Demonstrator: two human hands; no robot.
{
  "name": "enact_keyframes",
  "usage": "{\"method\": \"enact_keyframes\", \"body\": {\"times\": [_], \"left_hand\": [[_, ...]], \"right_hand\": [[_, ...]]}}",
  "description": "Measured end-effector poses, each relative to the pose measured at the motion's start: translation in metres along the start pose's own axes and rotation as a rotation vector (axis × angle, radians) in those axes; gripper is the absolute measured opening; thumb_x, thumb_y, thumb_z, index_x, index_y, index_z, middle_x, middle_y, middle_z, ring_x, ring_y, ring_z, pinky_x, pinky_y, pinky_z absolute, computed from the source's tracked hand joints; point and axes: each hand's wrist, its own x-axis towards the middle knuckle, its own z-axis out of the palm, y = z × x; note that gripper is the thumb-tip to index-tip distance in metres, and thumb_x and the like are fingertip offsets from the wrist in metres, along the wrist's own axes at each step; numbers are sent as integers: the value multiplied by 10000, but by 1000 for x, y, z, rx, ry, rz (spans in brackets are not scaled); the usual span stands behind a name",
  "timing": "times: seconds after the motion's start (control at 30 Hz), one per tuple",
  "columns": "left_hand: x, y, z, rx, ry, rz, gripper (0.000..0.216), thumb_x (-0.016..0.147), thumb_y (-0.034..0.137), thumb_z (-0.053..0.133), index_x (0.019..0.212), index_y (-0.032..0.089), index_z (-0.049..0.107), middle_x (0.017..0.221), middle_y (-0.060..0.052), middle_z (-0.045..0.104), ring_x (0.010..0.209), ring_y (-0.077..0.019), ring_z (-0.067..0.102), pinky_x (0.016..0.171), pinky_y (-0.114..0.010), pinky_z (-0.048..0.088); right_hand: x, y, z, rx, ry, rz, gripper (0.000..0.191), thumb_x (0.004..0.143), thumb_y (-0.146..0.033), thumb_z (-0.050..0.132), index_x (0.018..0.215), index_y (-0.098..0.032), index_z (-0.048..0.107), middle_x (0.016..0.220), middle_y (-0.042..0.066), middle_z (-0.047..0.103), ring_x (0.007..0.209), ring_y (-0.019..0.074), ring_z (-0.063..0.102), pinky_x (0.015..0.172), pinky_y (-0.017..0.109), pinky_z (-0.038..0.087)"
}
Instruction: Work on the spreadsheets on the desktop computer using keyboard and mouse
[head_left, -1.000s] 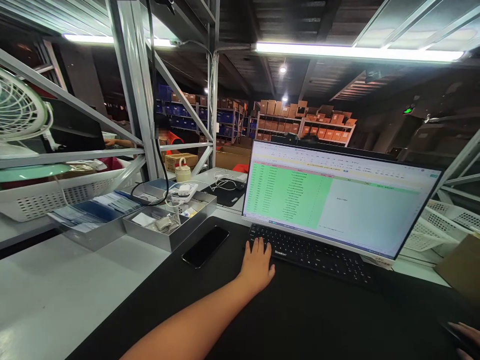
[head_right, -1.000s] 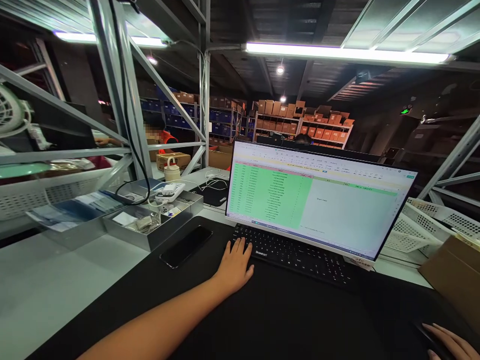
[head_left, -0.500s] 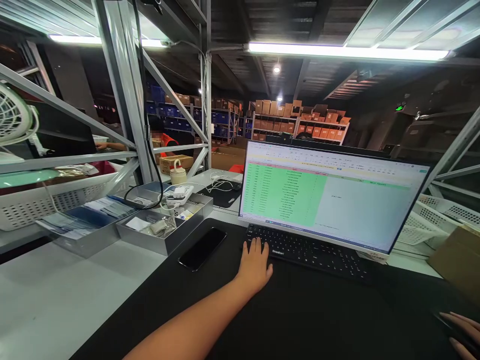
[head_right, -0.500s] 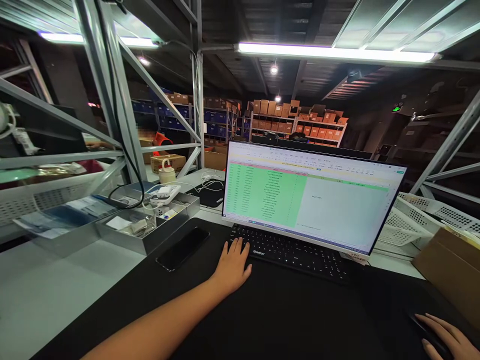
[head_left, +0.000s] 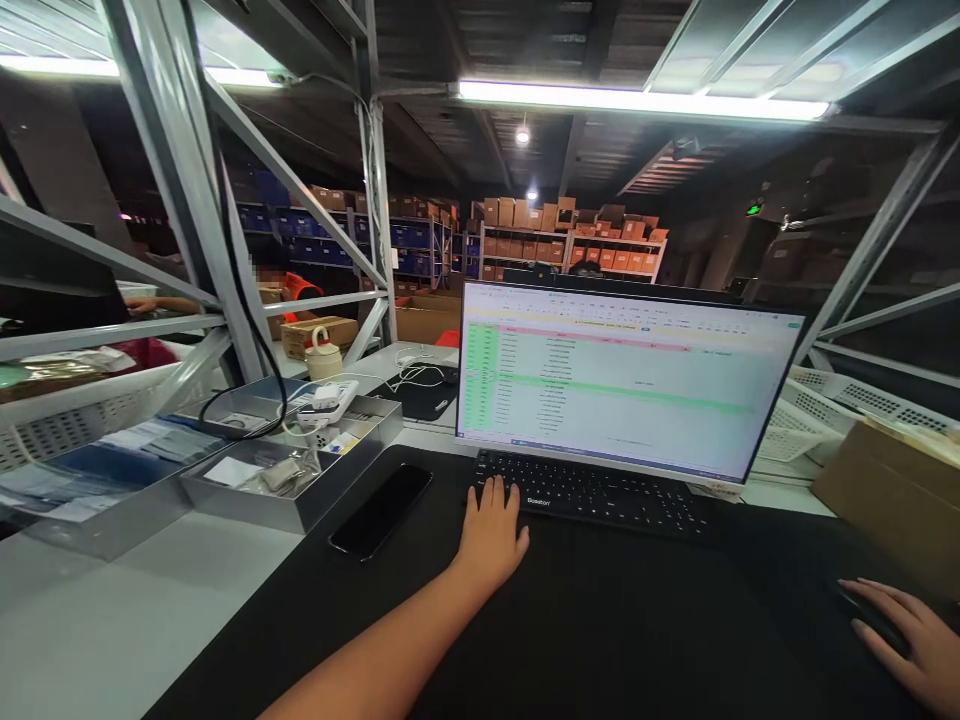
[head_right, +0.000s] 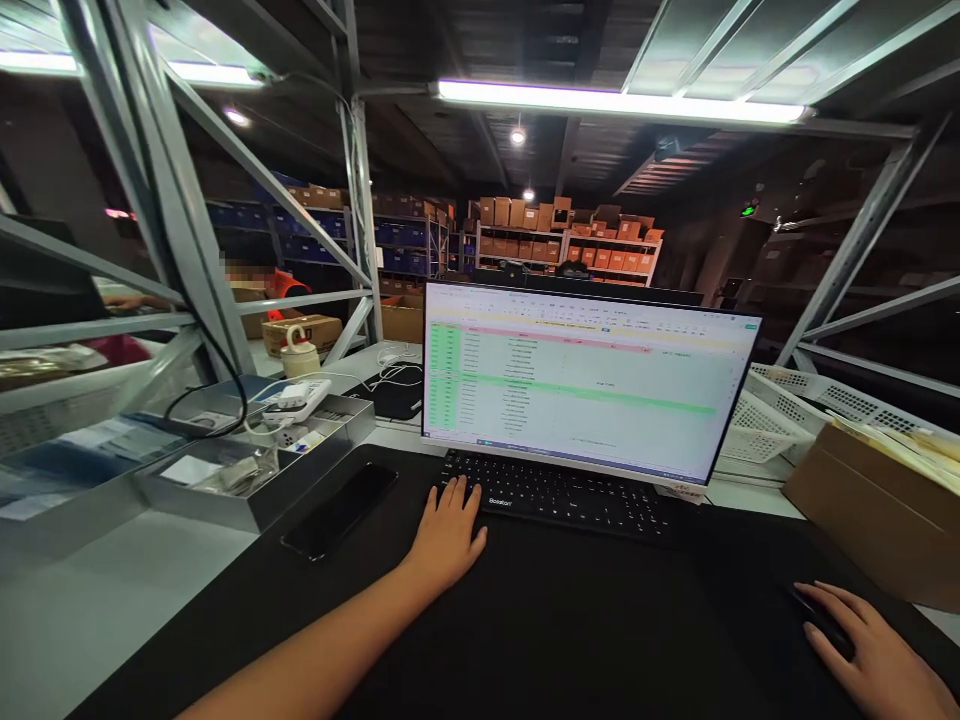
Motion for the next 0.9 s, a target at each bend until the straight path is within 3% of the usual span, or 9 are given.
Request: {"method": "enact_keyframes", "body": {"times": [0.2,0.37,0.9], "left_hand": [[2,0,-1,21,-7,-4,637,922,402,436,1497,132,394,1572,-205,358,1467,-350,309,1194,-579,235],[0,0,-4,37,-15,0,626,924,400,425,1497,147,396,1568,-184,376,1468,-330,316,1196,-555,244],[-1,-1,-3,34,10,13,616,927,375,438,1490,125,408,1557,-207,384,1457,-347,331,1189,-567,259]], "right_hand": [[0,-23,-8,-110,-2,89,427,706,-553,559,1061,-376,717,1147,106,642,1042,353,657,959,494,486],[0,-31,-11,-102,2,101,399,715,-548,533,1036,-389,708,1115,98,633,1086,352,642,998,479,456],[-3,-8,-2,-162,-16,51,464,757,-524,524,1165,-342,651,1203,105,608,1143,332,616,1035,451,439]]}}
